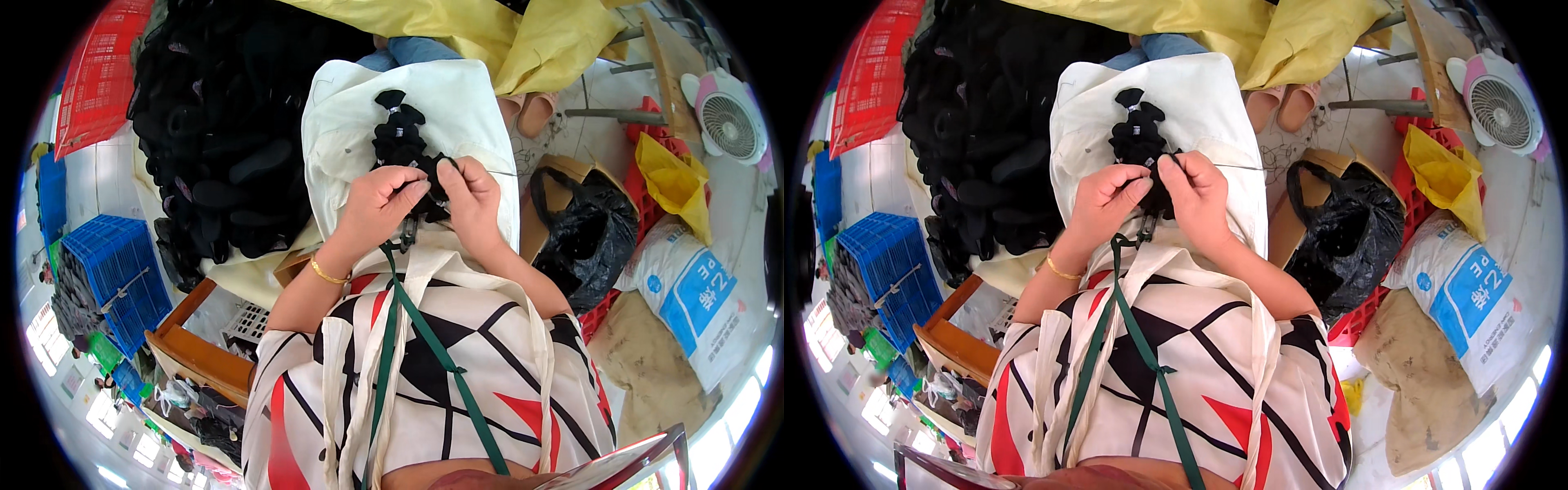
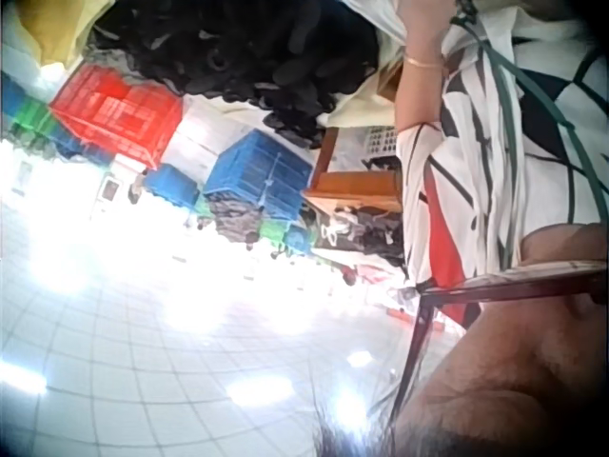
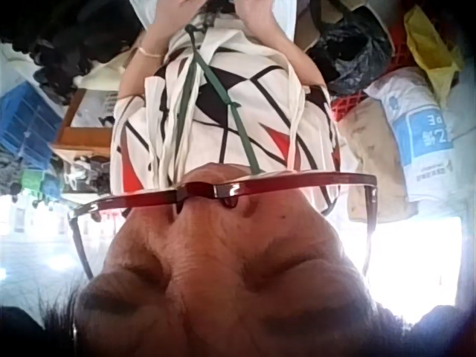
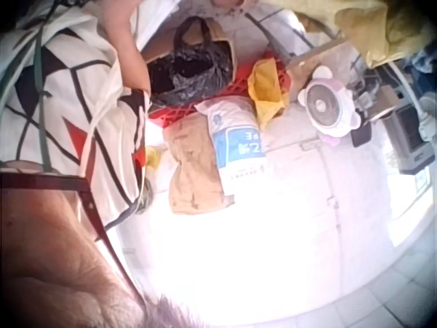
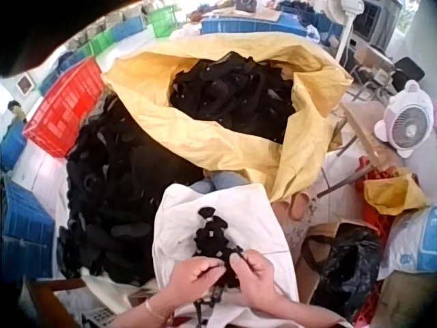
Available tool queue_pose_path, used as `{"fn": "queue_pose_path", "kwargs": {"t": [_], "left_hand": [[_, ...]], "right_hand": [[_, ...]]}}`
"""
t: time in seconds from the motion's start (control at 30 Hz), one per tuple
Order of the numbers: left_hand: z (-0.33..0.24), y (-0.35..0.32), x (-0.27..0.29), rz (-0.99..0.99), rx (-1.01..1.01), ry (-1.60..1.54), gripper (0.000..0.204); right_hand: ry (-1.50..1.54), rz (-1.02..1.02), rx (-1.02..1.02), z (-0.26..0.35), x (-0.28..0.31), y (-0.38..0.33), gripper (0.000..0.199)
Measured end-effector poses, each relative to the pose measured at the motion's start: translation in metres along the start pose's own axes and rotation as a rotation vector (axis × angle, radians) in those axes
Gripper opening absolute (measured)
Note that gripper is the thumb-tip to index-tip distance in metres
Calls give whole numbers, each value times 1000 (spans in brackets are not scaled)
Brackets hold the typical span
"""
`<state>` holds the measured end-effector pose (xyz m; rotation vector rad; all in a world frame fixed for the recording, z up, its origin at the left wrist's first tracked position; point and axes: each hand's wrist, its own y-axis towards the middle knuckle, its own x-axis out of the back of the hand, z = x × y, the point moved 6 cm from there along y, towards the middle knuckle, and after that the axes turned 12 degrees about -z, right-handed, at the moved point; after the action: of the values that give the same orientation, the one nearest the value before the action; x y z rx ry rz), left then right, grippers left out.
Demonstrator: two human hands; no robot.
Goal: The person sits on the floor and hand-sews black socks using a needle and thread. They pick up socks from a nearby pile, stitch the fabric, and place the finished items on their lap.
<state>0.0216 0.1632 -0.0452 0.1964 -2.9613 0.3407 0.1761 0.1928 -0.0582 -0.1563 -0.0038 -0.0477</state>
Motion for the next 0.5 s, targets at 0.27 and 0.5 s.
{"fn": "queue_pose_path", "kwargs": {"t": [0.27, 0.5], "left_hand": [[38, -2, 7, 0, 235, -245, 18], [11, -6, 36, 18, -204, 159, 18]], "right_hand": [[50, 164, -166, -8, -4, 16, 13], [102, -18, 257, 115, 69, 64, 9]]}}
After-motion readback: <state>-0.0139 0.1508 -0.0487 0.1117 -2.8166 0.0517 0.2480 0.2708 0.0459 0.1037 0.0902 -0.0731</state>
